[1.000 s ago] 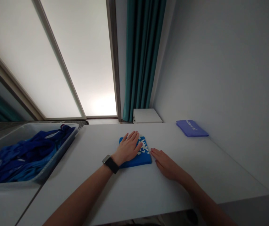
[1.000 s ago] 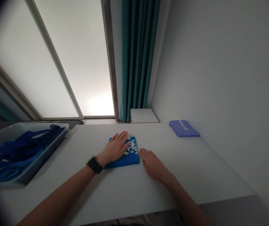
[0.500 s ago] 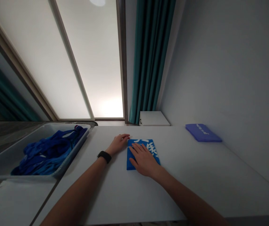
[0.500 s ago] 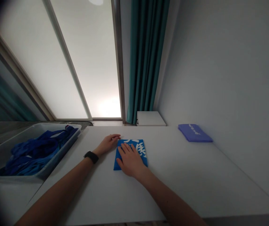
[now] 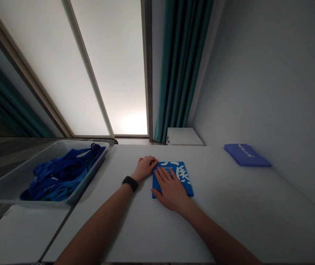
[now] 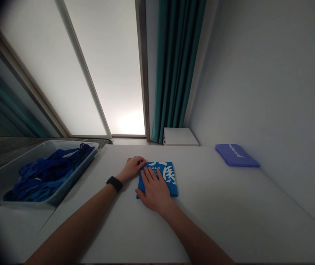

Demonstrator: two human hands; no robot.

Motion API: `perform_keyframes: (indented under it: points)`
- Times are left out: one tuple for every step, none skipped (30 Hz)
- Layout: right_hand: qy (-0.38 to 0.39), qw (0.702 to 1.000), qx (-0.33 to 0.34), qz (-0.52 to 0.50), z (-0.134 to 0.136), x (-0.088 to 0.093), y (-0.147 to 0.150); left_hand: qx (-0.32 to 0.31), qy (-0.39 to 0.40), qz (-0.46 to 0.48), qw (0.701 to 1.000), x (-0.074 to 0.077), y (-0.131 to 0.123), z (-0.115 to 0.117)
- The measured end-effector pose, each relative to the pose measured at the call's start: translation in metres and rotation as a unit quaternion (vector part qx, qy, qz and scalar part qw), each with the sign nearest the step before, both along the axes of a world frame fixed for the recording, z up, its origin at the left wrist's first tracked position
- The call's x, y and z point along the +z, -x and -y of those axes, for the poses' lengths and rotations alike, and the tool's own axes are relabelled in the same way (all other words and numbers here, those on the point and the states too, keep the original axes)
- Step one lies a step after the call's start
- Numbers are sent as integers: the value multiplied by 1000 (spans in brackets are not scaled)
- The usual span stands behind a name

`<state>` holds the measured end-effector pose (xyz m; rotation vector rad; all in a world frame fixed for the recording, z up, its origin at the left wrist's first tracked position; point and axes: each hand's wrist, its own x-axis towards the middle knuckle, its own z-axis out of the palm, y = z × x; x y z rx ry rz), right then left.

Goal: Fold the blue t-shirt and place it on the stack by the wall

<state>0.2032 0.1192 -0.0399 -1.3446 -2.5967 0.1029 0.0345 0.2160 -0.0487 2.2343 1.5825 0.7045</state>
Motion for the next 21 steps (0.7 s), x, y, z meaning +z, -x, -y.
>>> perform_keyframes:
  points:
    - [-3, 1000, -1, 1, 1, 0, 1, 1, -4, -3, 1000, -1, -1, 0]
    - [-6, 1000, -3, 2, 1, 0, 1, 3, -7, -6, 1000, -3, -2, 0]
    - [-8, 1000, -4, 3, 2, 0, 2, 4, -10, -8, 1000, -4, -3, 0]
    - [-10, 1000, -6, 4, 2, 0, 2, 6, -12, -9, 1000, -4, -3, 0]
    - [-11, 1000, -8, 5, 3, 1, 3, 7, -14, -9, 1000, -5, -4, 0]
    - [-11, 1000, -9, 6, 3, 1, 3, 9, -16, -7, 1000, -5, -4, 1]
    - [-9, 1000, -9, 7, 3, 2, 3, 11, -16, -5, 1000, -5, -4, 1]
    - [-7, 1000, -10, 7, 4, 2, 3, 12, -16, -1, 1000, -5, -4, 1]
    - [-6, 1000, -10, 8, 4, 2, 3, 12, -15, 5, 1000, -4, -3, 1]
    - [-5, 1000, -11, 7, 4, 2, 3, 11, -14, 12, 1000, -4, -2, 1]
    - [-4, 1000, -11, 7, 4, 2, 3, 9, -13, 21, 1000, -3, -1, 1]
    - [-3, 1000, -11, 6, 4, 2, 3, 4, -11, 30, 999, -2, 1, 1]
    - [-1, 1000, -11, 5, 4, 2, 3, -2, -9, 40, 999, -1, 3, 1]
    - [1, 1000, -10, 4, 3, 2, 2, -11, -7, 49, 999, 0, 5, 1]
    - [4, 1000, -9, 4, 3, 2, 2, -20, -4, 58, 998, 1, 7, 2]
    - [8, 1000, -9, 5, 3, 2, 1, -29, -1, 65, 997, 1, 9, 2]
    - [13, 1000, -8, 7, 2, 3, 1, -36, 1, 72, 997, 2, 11, 2]
    - [18, 1000, -7, 8, 2, 3, 0, -41, 4, 77, 996, 1, 12, 2]
    - [22, 1000, -4, 9, 3, 4, -1, -45, 6, 82, 996, 1, 14, 3]
    - [25, 1000, -1, 10, 3, 5, -1, -47, 8, 85, 995, 0, 15, 3]
    - [26, 1000, 4, 11, 5, 5, -1, -49, 10, 88, 995, 0, 15, 3]
